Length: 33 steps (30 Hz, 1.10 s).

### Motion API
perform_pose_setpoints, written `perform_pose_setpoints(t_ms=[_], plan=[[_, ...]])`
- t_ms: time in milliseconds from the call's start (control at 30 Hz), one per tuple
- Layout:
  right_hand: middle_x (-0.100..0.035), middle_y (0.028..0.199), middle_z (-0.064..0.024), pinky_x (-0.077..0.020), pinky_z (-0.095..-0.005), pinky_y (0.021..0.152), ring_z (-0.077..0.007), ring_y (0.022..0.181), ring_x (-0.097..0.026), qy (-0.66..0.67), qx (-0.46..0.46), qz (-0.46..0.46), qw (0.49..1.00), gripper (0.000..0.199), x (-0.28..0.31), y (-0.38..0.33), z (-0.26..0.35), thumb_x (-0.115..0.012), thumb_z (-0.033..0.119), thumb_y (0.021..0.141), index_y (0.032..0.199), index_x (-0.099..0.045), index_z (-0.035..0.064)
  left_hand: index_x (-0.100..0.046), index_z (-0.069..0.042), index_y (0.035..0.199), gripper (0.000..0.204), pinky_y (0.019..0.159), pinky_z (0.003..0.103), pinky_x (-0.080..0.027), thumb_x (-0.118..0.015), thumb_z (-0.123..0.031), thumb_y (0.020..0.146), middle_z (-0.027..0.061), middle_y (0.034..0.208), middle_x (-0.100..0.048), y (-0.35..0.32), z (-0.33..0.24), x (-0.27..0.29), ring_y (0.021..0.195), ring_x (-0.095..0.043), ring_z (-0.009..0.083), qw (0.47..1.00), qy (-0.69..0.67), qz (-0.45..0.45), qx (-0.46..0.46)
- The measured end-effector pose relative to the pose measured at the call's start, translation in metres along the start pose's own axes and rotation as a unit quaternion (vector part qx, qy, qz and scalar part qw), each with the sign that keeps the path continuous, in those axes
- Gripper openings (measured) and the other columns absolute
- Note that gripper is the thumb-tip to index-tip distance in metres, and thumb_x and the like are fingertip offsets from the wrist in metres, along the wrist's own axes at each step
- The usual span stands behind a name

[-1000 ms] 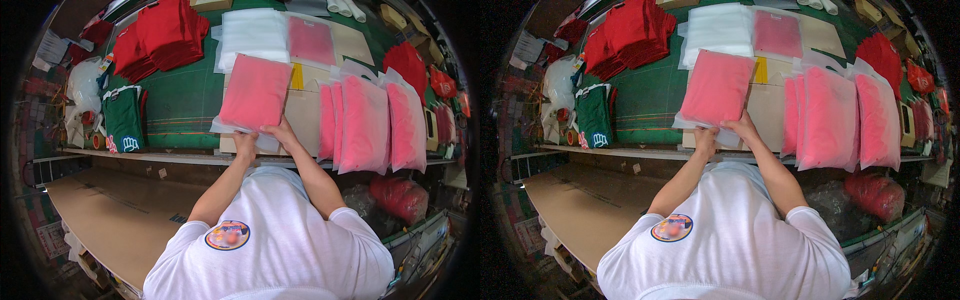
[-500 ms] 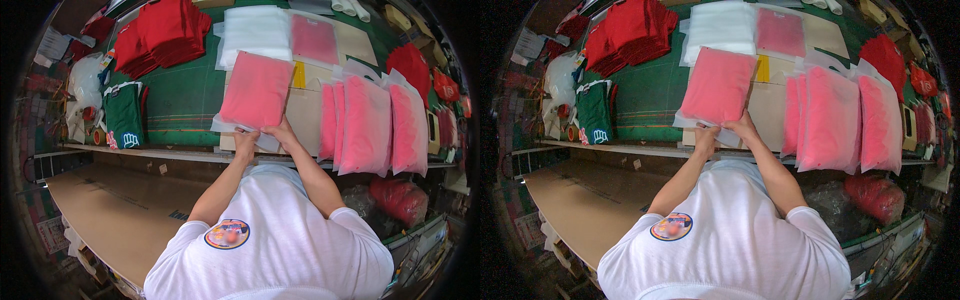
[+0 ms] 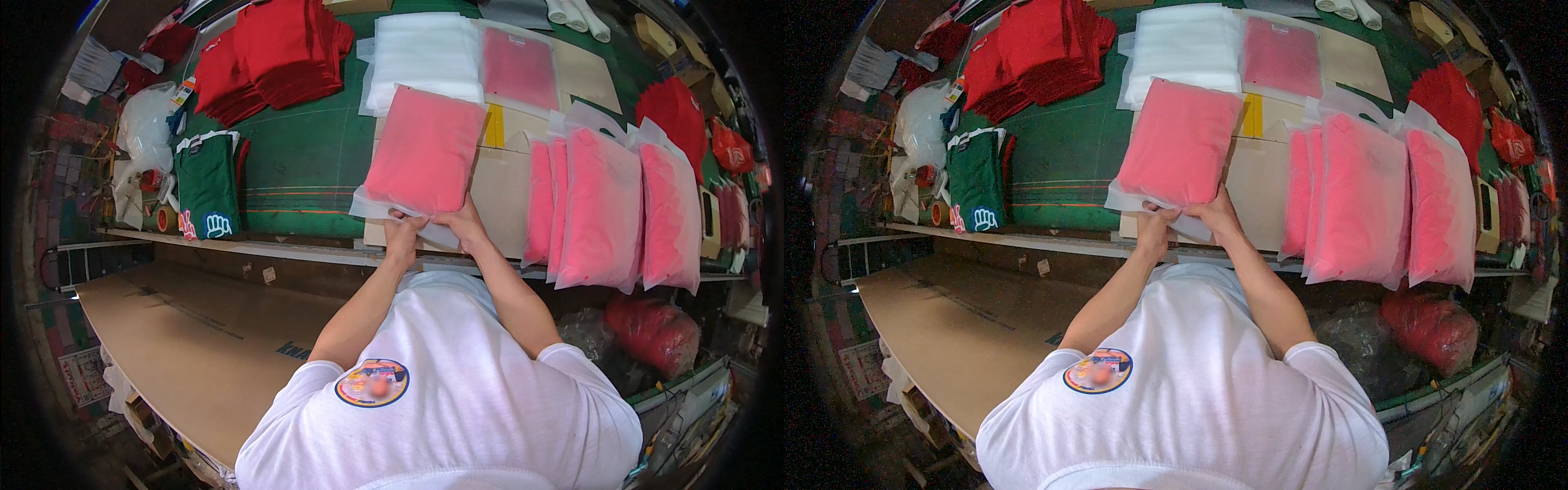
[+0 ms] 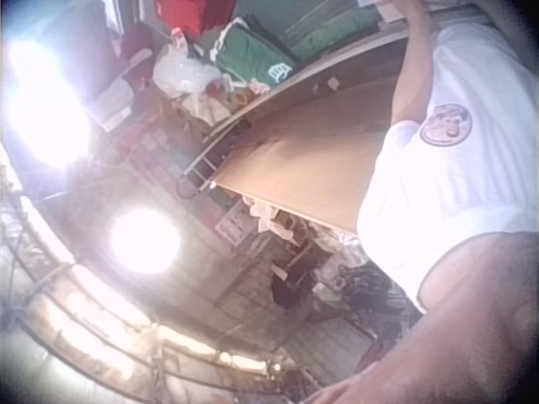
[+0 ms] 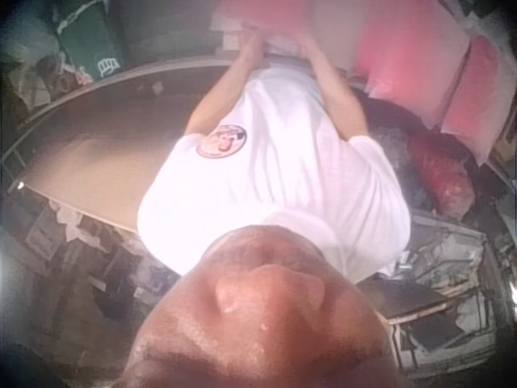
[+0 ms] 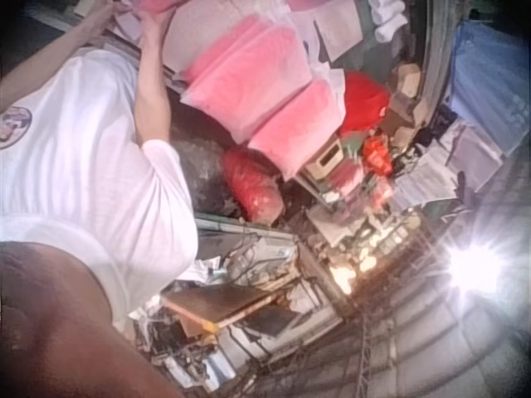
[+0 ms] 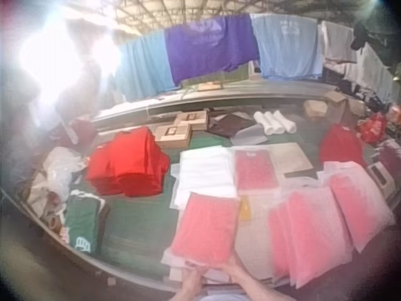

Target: The person folds red shirts and places them into clear plastic bags on a green workbench. The person repeatedly picks up shirts, folds them, inserts them into bags, and stacks the packaged items.

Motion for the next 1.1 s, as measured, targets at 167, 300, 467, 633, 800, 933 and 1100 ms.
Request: perform_pose_setpoints(t_ms=[167, 300, 467, 633, 800, 933, 1100], plan=[[-0.066, 0.115, -0.0101, -0.0543, -0.035, 0.09, -0.0216, 0.106, -0.065, -0.005, -0.008, -0.018, 1.0, 0.07, 0.0, -0.002, -0.005, -0.076, -0.006, 0.068, 0.134, -0.051, 0.0004, -0.041, -0.009, 0.117, 0.052, 0.068, 0.039, -0.054, -0.076, 0.003, 0.08, 0.0109, 0.106, -0.06, 0.011, 0.013, 0.005, 0.087, -0.066, 0.023, 0.999, 0.031, 0.01, -0.007], [-0.066, 0.114, -0.0111, -0.055, -0.035, 0.088, -0.0227, 0.101, -0.067, -0.003, -0.007, -0.022, 1.0, 0.07, 0.004, 0.0, -0.009, -0.078, -0.006, 0.068, 0.132, -0.05, -0.0007, -0.044, -0.003, 0.109, 0.045, 0.085, 0.035, -0.054, -0.074, 0.01, 0.078, 0.0124, 0.105, -0.06, 0.008, 0.011, 0.001, 0.095, -0.065, 0.0217, 1.0, 0.02, -0.02, 0.009], [-0.063, 0.126, -0.0151, -0.0524, -0.0368, 0.099, -0.0247, 0.116, -0.064, -0.023, -0.053, -0.054, 0.997, 0.081, 0.018, 0.0, -0.031, -0.079, -0.007, 0.07, 0.142, -0.043, -0.0008, -0.048, -0.001, 0.109, 0.041, 0.071, 0.033, -0.052, -0.07, 0.014, 0.078, 0.01, 0.099, -0.061, 0.015, 0.002, 0.014, 0.085, -0.064, 0.0192, 0.998, 0.021, -0.051, -0.027], [-0.065, 0.122, -0.0181, -0.0558, -0.0378, 0.091, -0.0269, 0.107, -0.068, 0.04, -0.077, -0.07, 0.994, 0.087, 0.032, -0.009, -0.042, -0.082, -0.006, 0.07, 0.146, -0.04, -0.0016, -0.053, -0.001, 0.116, 0.044, 0.064, 0.031, -0.049, -0.065, 0.016, 0.077, 0.0063, 0.093, -0.063, 0.02, -0.021, 0.019, 0.077, -0.062, 0.0172, 0.99, -0.068, -0.082, -0.092], [-0.068, 0.114, -0.017, -0.0568, -0.0393, 0.083, -0.026, 0.1, -0.07, 0.035, -0.123, -0.078, 0.989, 0.083, 0.04, -0.02, -0.036, -0.083, -0.004, 0.072, 0.144, -0.043, 0.0002, -0.057, 0.0, 0.114, 0.041, 0.065, 0.031, -0.049, -0.064, 0.016, 0.077, 0.0066, 0.099, -0.065, 0.032, -0.02, 0.035, 0.079, -0.062, 0.0167, 0.982, -0.121, -0.094, -0.114], [-0.07, 0.11, -0.017, -0.0568, -0.0397, 0.079, -0.0257, 0.098, -0.071, 0.02, -0.134, -0.082, 0.987, 0.076, 0.044, -0.029, -0.027, -0.082, -0.002, 0.073, 0.14, -0.046, 0.0031, -0.058, 0.002, 0.114, 0.04, 0.076, 0.033, -0.053, -0.066, 0.014, 0.078, 0.009, 0.103, -0.066, 0.029, -0.04, 0.044, 0.084, -0.064, 0.0193, 0.971, -0.113, -0.128, -0.169], [-0.069, 0.108, -0.0187, -0.0587, -0.04, 0.077, -0.0272, 0.095, -0.071, 0.005, -0.143, -0.073, 0.987, 0.068, 0.045, -0.025, -0.03, -0.074, -0.008, 0.078, 0.139, -0.046, 0.0026, -0.049, 0.004, 0.13, 0.052, 0.091, 0.037, -0.053, -0.069, 0.009, 0.082, 0.0142, 0.113, -0.065, 0.036, -0.044, 0.077, 0.099, -0.064, 0.0228, 0.965, -0.114, -0.177, -0.156]])
Point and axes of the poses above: each hand's wrist, its own y-axis towards the middle knuckle, its own x-axis out of the back of the hand, z = x × y, the point moved 8 cm from there along y, towards the middle knuckle
